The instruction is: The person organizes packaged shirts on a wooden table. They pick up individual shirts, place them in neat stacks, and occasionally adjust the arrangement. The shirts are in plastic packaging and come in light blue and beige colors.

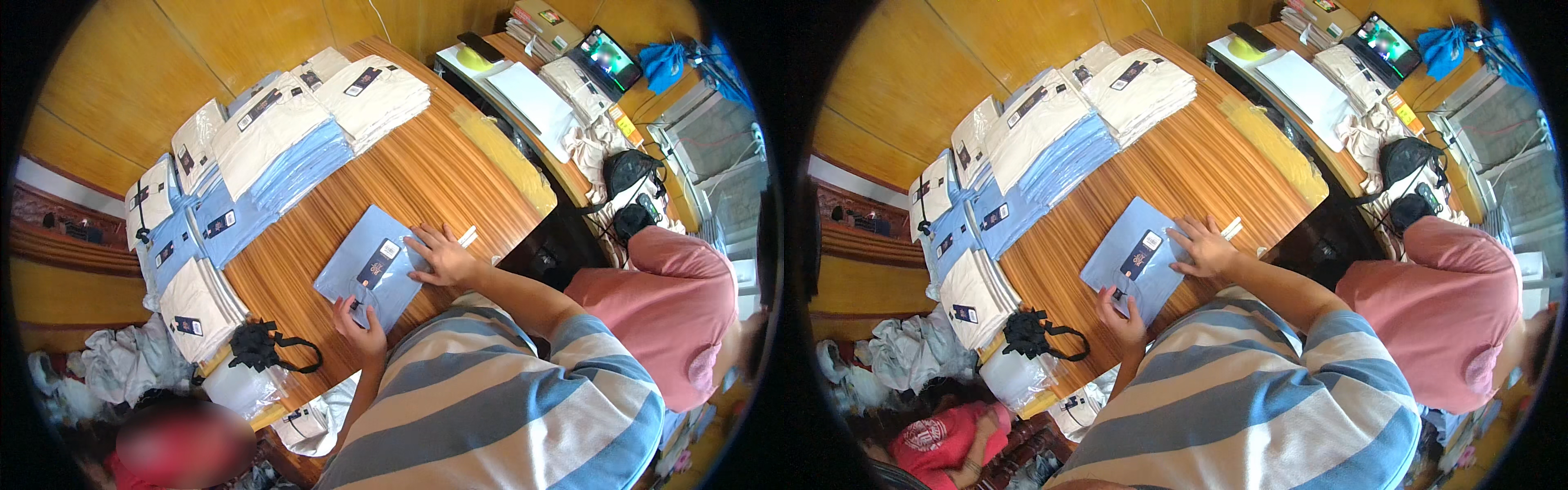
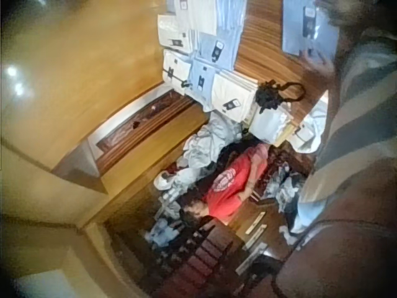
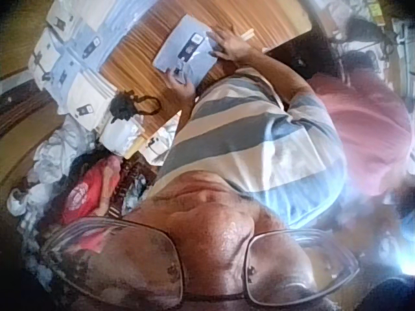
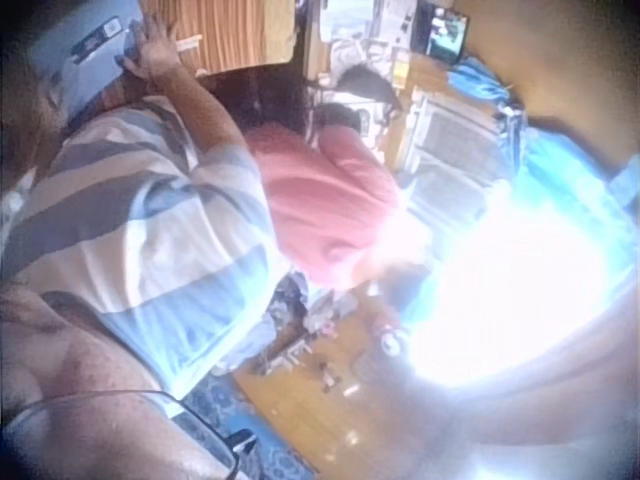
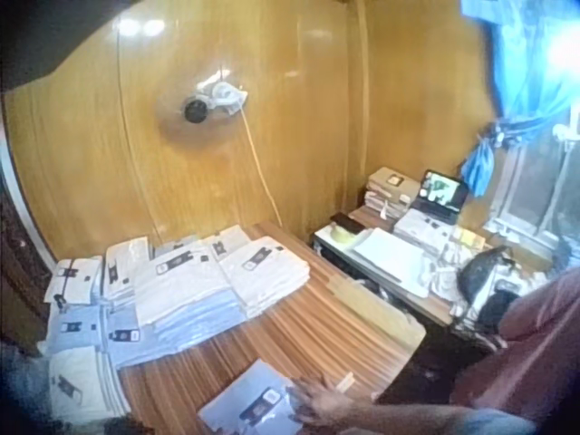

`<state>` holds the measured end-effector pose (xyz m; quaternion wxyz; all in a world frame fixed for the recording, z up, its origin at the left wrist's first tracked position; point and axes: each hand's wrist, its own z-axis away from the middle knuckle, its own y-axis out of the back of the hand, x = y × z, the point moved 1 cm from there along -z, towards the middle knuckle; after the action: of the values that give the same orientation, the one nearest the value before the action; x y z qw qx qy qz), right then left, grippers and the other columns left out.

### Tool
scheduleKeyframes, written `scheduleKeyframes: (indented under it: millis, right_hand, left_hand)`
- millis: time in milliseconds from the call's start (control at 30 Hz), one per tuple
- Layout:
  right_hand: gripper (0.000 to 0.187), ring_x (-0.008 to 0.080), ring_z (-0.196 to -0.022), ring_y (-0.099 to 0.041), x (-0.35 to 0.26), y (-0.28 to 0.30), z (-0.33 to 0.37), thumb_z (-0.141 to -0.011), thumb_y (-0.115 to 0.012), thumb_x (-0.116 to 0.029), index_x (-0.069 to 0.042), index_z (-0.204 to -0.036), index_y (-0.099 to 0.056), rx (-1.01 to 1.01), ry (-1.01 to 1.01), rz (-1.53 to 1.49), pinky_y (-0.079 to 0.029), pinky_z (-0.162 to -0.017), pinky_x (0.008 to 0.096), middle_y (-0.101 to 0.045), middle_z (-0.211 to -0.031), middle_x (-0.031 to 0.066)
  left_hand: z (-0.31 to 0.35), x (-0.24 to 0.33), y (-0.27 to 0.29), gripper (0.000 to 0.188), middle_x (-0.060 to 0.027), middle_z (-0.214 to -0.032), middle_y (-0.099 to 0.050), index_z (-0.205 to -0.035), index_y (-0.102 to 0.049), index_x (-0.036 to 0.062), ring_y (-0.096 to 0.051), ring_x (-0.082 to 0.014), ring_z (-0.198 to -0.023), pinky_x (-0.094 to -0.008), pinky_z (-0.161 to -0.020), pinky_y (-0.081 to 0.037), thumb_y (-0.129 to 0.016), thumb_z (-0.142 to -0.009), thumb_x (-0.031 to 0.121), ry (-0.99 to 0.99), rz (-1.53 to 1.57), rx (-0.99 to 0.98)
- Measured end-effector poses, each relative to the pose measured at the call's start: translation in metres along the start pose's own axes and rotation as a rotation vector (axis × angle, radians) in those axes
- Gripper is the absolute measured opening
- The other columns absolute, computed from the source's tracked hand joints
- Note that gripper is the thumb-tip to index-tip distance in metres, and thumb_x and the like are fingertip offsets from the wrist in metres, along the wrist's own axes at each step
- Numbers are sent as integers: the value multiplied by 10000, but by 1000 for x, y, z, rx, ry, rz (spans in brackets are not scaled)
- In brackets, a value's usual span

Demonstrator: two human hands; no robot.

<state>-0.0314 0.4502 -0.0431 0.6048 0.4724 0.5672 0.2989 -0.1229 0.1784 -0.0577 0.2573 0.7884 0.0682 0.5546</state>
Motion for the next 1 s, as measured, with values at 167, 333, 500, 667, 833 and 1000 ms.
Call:
scheduleKeyframes:
  millis: [167, 333, 500, 667, 833, 1000]
  right_hand:
    - [577, 407, -1152, -674, 13, 4, -42, -894, -797, -384, -17, -1316, -655, -39, -286, -396, -542, -967, 471, -703, -1226, 238]
    - [471, 380, -943, -729, 31, -2, -40, -883, -814, -371, -36, -1201, -725, -74, -443, -614, -578, -853, 465, -740, -1043, 231]
    - [449, 403, -946, -736, 63, 0, -40, -966, -740, -323, -81, -1338, -671, 288, -637, -635, -579, -866, 484, -742, -1048, 248]
    - [480, 471, -1045, -722, 60, 37, -32, -1025, -637, -359, -149, -1456, -614, -344, -234, -265, -574, -925, 561, -739, -1186, 268]
    - [573, 447, -1190, -690, 61, 87, -45, -1001, -663, -464, -137, -1470, -622, -335, -144, -220, -565, -1006, 559, -693, -1343, 246]
    - [719, 433, -1568, -335, 83, 22, -30, -950, -732, -476, -145, -1558, -538, -29, 436, -86, -337, -1233, 630, -359, -1701, 202]
  left_hand:
    - [36, -19, -7, 402, -201, -1560, -441, -1356, -603, 33, -414, -360, -1485, -523, -1223, -332, -706, -968, 22, 276, 436, 113]
    - [6, -12, -8, 452, -188, -1649, -369, -1440, -533, 37, -386, -336, -1524, -476, -1224, -337, -667, -1009, 11, 77, 286, 31]
    - [-15, -19, -43, 476, -228, -1710, -323, -1468, -549, 51, -337, -363, -1568, -496, -1252, -298, -688, -1013, 66, 255, 533, 212]
    - [-11, 17, -58, 714, -352, -1702, -244, -1580, -471, 48, -246, -567, -1553, -624, -1266, -220, -757, -977, 301, -45, -363, -163]
    - [-45, 0, -45, 704, -372, -1711, -189, -1583, -480, 54, -191, -575, -1566, -635, -1265, -189, -703, -1010, 396, -31, -485, -40]
    - [-35, 55, -76, 763, -369, -1706, -196, -1568, -496, 39, -194, -548, -1575, -640, -1267, -180, -727, -975, 459, -90, -612, -379]
